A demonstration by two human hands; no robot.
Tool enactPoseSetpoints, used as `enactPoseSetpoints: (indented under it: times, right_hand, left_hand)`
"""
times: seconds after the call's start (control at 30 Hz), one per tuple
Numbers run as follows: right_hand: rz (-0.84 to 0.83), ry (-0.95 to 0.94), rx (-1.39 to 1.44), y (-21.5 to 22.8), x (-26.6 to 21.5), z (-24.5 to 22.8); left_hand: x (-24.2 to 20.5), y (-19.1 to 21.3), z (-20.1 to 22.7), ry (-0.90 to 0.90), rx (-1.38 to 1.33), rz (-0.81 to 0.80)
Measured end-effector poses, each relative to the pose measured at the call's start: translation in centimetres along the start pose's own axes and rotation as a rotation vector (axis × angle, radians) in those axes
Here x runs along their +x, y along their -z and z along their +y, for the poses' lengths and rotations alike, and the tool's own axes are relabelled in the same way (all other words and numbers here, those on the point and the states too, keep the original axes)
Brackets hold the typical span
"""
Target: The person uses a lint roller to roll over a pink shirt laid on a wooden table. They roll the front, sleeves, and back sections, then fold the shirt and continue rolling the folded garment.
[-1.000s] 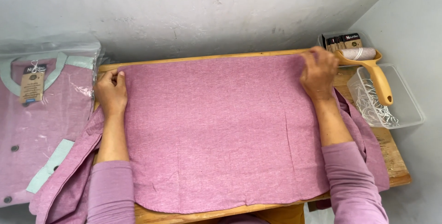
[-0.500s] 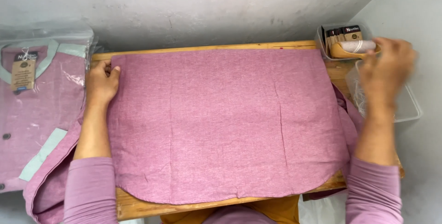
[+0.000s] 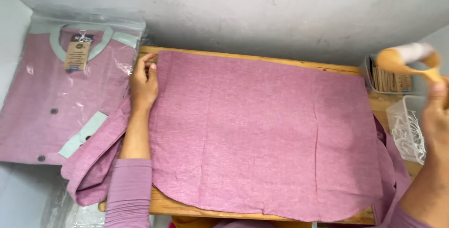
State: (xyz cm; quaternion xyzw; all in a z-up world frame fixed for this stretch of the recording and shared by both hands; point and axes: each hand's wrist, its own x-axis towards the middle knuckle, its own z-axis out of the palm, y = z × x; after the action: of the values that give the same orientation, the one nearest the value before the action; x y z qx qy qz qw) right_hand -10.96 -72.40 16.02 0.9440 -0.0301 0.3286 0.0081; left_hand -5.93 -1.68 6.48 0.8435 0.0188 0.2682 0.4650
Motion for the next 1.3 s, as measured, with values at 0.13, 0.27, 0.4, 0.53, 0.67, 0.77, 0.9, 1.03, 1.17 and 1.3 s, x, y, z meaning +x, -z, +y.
enactPoseSetpoints:
  times: [0.13,0.27,0.4,0.53,0.67,0.77,0.9,1.03,1.17,1.3]
  right_hand:
    - [-0.489,0.160,0.525,8.6,2.3,-18.7]
    - [-0.576,0.463,0.340,4.6,1.5,-30.5]
    - [-0.371,0.528,0.490,0.5,2.3,-42.1]
    - [-0.397,0.518,0.616,-3.5,4.4,-50.4]
    - [-0.520,0.560,0.633,-1.4,6.2,-46.9]
    - [-0.646,0.587,0.659,1.7,6.8,-39.8]
    - [-0.776,0.413,0.375,5.7,6.4,-29.0]
    - [-0.850,0.206,0.022,7.4,6.0,-23.8]
    - [-0.682,0.408,0.173,3.7,6.0,-27.4]
    - [-0.541,0.551,0.575,-1.3,5.8,-37.3]
  left_hand:
    - [-0.1,0.2,0.3,0.045,-0.030,0.020]
    - [-0.2,0.1,-0.2,0.005,-0.005,0.108]
    - [-0.3,-0.1,-0.5,-0.001,-0.031,0.148]
    - [0.0,-0.5,-2.8,-0.038,-0.089,0.266]
    - [-0.1,-0.5,-2.5,-0.056,-0.006,0.254]
    - [-0.3,-1.1,-3.6,-0.126,0.074,0.126]
    - [0.7,-1.3,-3.9,-0.034,0.321,-0.090]
    - [3.5,-2.4,-4.8,0.223,0.467,-0.243]
    - [2.0,-4.0,-4.0,-0.017,0.568,-0.033]
    - [1.8,-2.9,-3.4,-0.019,0.423,-0.001]
